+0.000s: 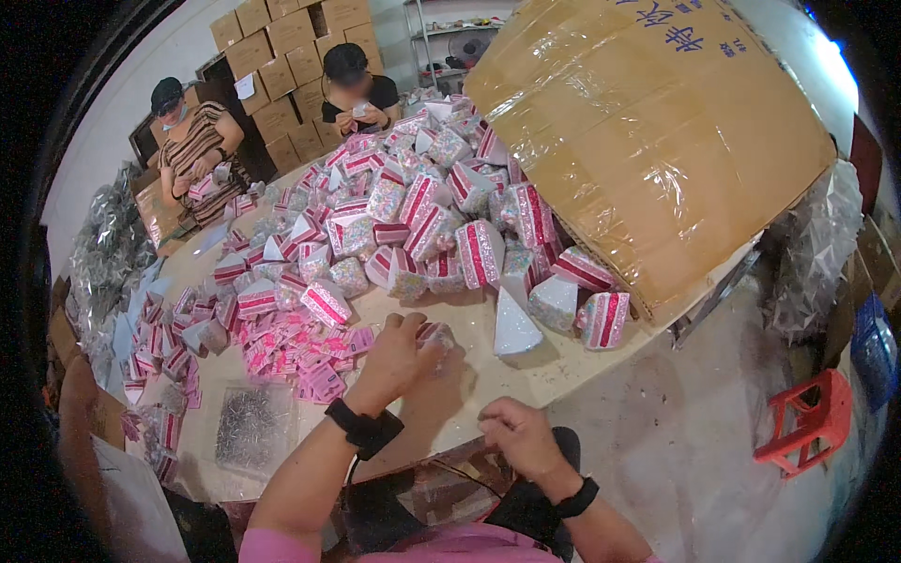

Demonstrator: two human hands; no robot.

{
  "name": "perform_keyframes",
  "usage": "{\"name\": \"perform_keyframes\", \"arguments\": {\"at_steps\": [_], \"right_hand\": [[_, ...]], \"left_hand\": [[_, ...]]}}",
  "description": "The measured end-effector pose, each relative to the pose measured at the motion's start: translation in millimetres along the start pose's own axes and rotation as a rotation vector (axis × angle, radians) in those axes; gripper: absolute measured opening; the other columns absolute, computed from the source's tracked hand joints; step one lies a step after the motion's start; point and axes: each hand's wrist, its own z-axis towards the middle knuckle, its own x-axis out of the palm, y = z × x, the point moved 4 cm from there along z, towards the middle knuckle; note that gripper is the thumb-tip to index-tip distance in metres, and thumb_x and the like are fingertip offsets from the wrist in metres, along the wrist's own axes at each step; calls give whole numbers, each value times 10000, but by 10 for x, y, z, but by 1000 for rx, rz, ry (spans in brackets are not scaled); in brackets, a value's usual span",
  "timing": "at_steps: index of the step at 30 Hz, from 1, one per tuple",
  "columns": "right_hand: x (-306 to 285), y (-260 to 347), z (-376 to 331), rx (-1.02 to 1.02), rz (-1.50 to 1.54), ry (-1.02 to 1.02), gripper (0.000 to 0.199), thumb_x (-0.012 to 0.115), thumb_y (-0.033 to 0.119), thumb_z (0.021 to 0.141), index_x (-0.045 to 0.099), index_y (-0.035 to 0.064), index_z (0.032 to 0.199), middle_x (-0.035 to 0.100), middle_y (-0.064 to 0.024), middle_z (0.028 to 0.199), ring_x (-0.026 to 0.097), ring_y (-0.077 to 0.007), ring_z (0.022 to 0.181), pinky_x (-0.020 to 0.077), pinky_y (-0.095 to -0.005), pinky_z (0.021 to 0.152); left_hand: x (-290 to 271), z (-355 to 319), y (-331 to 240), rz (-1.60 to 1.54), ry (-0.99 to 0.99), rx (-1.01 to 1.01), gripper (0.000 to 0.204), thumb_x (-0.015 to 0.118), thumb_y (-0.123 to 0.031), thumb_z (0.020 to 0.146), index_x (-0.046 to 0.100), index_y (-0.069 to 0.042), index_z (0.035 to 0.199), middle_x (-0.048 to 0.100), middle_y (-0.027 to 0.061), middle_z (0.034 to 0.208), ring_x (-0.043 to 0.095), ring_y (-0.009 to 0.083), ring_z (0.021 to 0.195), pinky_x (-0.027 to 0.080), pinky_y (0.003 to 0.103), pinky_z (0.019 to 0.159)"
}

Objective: Packaging small pyramid-shaped decorative items and pink paper cards into clear plastic bags.

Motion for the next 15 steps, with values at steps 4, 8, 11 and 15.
{"name": "perform_keyframes", "arguments": {"at_steps": [4, 8, 11, 15], "right_hand": [[-303, 219, 129, -5, 61, -107, 84, 586, 45, 860, 611, -15, 914, 595, -15, 701, 554, -80, 616, 445, -226, 569], [-369, 209, 153, -8, 177, -81, 84, 585, 41, 862, 604, -17, 920, 592, -20, 710, 543, -75, 612, 437, -216, 567], [-138, 285, 134, -3, 132, 21, 97, 587, 52, 867, 604, -19, 931, 588, -18, 709, 545, -73, 620, 441, -217, 569], [342, 483, 48, 23, 228, 204, 126, 592, 63, 870, 610, -19, 964, 588, -12, 729, 551, -67, 641, 452, -214, 583]], "left_hand": [[-81, -48, 276, -293, 18, -123, 514, 579, -263, 791, 494, 48, 1190, 535, 247, 1096, 577, 404, 990, 490, 438, 813], [-121, -285, 576, -1140, 186, -403, 562, 556, -140, 754, 427, 59, 1263, 528, 212, 1162, 555, 369, 1078, 493, 471, 872], [-2, -648, 595, -1670, 104, -432, 603, 506, -61, 731, 369, 62, 1306, 516, 179, 1231, 528, 354, 1128, 440, 513, 972], [75, -1058, 335, -1978, 158, -342, 616, 530, -110, 730, 380, 57, 1304, 506, 178, 1262, 498, 319, 1182, 340, 467, 1076]]}}
